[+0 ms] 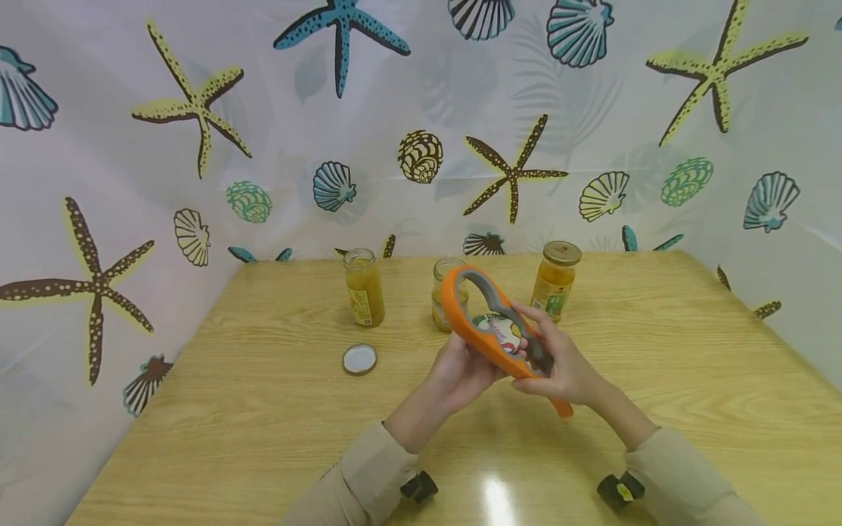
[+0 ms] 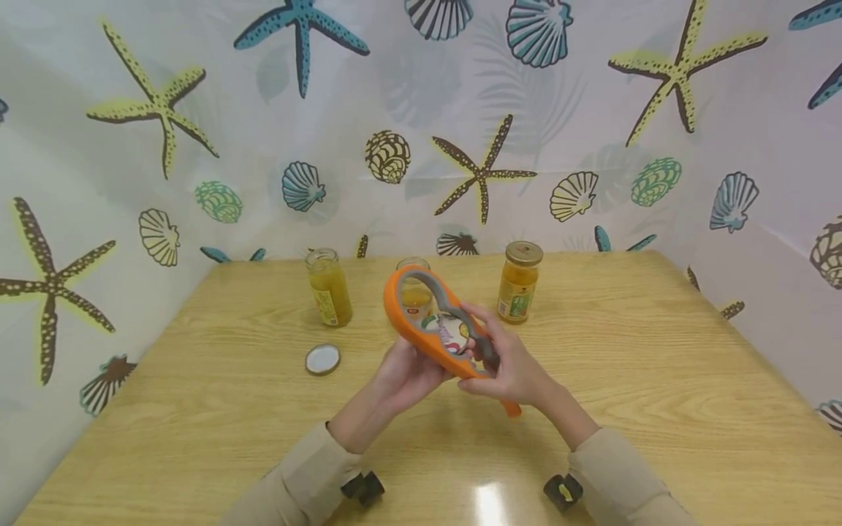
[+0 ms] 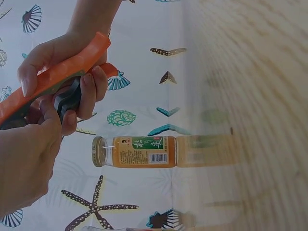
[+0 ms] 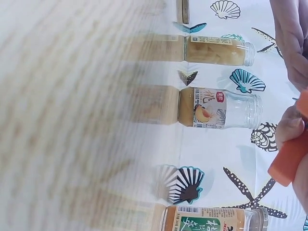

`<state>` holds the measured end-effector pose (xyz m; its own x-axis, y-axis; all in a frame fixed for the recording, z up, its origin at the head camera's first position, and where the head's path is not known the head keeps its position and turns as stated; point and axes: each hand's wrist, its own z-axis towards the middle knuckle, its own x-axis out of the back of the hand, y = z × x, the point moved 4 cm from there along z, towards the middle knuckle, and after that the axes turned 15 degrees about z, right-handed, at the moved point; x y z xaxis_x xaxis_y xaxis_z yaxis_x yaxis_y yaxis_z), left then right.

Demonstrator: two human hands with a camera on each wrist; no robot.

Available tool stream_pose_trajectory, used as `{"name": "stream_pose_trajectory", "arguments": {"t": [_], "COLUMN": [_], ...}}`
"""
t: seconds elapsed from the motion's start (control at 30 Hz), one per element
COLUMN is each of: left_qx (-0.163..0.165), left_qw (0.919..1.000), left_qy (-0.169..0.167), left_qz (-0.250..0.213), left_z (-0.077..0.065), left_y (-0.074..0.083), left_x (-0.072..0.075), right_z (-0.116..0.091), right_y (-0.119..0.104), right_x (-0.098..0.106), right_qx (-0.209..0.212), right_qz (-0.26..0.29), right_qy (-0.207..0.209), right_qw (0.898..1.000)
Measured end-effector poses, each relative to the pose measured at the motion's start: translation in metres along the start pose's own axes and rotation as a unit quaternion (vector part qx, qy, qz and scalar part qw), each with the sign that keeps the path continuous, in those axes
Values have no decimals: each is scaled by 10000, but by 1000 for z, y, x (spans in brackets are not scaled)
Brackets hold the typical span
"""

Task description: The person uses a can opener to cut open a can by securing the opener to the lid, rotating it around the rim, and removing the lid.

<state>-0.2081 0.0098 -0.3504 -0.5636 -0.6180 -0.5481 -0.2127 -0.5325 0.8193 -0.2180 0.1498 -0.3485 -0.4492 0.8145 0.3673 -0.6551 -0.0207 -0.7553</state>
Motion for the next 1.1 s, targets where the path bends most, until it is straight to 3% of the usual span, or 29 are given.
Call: {"name": "stream_pose_trajectory", "arguments": {"t": [0.23, 0.5, 0.67, 0.8, 0.87, 0.93, 1.0, 1.1], "left_qx": [183, 183, 159, 115, 169, 191, 250, 318], "left_qw": [9998, 9996, 9990, 9940, 9864, 9731, 9507, 9085], "left_qy": [32, -195, -82, 134, 203, 234, 293, 511], "left_qz": [43, 83, 418, 1076, 1622, 2284, 3079, 4135], "left_z": [-1, 0, 0, -1, 0, 0, 1, 0], "left_y": [0, 2, 4, 6, 7, 8, 8, 10], "left_x": [-1, -4, 0, 7, 10, 14, 17, 24], "right_z": [-1, 0, 0, -2, -3, -3, -4, -4], "right_y": [1, -4, -8, -10, -10, -10, -10, -9], "right_x": [1, -2, 0, 3, 4, 4, 4, 4], "right_qx": [-2, 270, 510, 638, 624, 616, 629, 681], "right_qz": [100, 623, 714, 761, 779, 761, 764, 760], "right_qy": [66, 7, 116, 311, 389, 418, 424, 411], "right_qw": [9999, 9977, 9961, 9946, 9943, 9943, 9942, 9939]}}
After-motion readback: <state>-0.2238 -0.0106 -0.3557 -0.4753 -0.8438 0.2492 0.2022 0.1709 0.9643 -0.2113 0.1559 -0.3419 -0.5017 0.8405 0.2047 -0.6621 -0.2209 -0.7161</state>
